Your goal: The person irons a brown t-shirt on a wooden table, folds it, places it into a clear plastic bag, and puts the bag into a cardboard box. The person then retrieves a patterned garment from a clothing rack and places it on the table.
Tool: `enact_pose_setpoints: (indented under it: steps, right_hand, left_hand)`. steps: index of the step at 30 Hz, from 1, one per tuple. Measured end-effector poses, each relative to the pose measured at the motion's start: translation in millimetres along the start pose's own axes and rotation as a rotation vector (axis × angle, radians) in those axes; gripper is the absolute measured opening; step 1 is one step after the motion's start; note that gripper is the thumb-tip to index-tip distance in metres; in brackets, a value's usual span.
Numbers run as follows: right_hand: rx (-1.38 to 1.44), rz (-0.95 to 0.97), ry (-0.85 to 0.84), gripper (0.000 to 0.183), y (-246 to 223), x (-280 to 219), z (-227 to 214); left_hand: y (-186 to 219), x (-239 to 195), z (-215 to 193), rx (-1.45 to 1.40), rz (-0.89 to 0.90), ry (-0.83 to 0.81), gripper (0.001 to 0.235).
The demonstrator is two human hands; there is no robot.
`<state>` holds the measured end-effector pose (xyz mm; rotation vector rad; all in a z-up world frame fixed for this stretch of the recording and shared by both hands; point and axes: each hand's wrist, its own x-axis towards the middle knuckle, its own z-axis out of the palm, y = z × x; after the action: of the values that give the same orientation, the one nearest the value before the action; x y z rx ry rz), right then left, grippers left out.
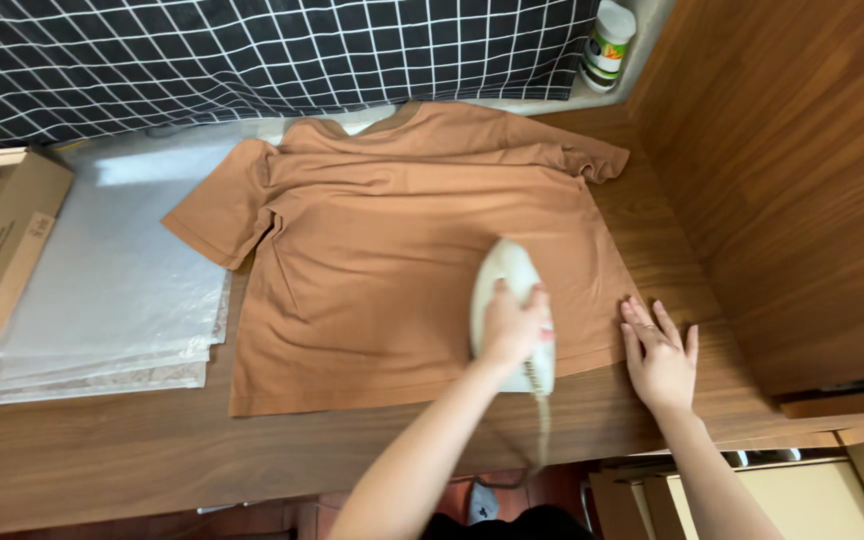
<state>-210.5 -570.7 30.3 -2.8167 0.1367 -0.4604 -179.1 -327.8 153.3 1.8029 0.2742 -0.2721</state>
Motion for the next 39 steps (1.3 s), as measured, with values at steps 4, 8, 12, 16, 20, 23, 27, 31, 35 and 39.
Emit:
enact_pose_setpoints:
  steps: [4,8,12,16,20,23,27,31,35,39]
  right_hand:
    - [-0.025,-0.031,0.042,0.039,16,0,19]
    - [-0.035,-0.037,0.048,0.039,16,-2,20]
    - [-0.019,-0.043,0.075,0.038,19,-1,25]
    - [0.017,-0.106,0.049,0.046,23,1,27]
    - [0.043,-0.08,0.018,0.045,23,2,25]
    - [0.044,-0.068,0.015,0.045,23,1,25]
    - [0.045,-0.041,0.004,0.047,21,2,24]
    - [0.03,-0.061,0.049,0.044,27,4,27]
    - [0.001,-0.062,0.047,0.045,26,6,26]
    - [0.002,-0.062,0.066,0.044,20,3,21]
  left_hand:
    - [-54,9,-87,0.06,-0.047,0.159,0.067]
    - [-83,-14,-176,-0.041,-0.088,0.405,0.048]
    - [-114,-32,-249,-0.089,-0.082,0.532,0.039]
    - [-79,-66,-264,-0.175,-0.162,0.491,0.021]
    - [-78,-67,-264,-0.15,-0.165,0.491,0.023]
    - [-76,-71,-267,-0.279,-0.159,0.493,0.021]
    - [-78,-78,-276,-0.406,-0.12,0.489,0.021]
    - [-68,-94,-289,-0.164,-0.162,0.517,0.021]
    - [-89,-97,-314,-0.107,-0.181,0.552,0.02]
    - [-98,-109,-336,-0.414,-0.147,0.528,0.022]
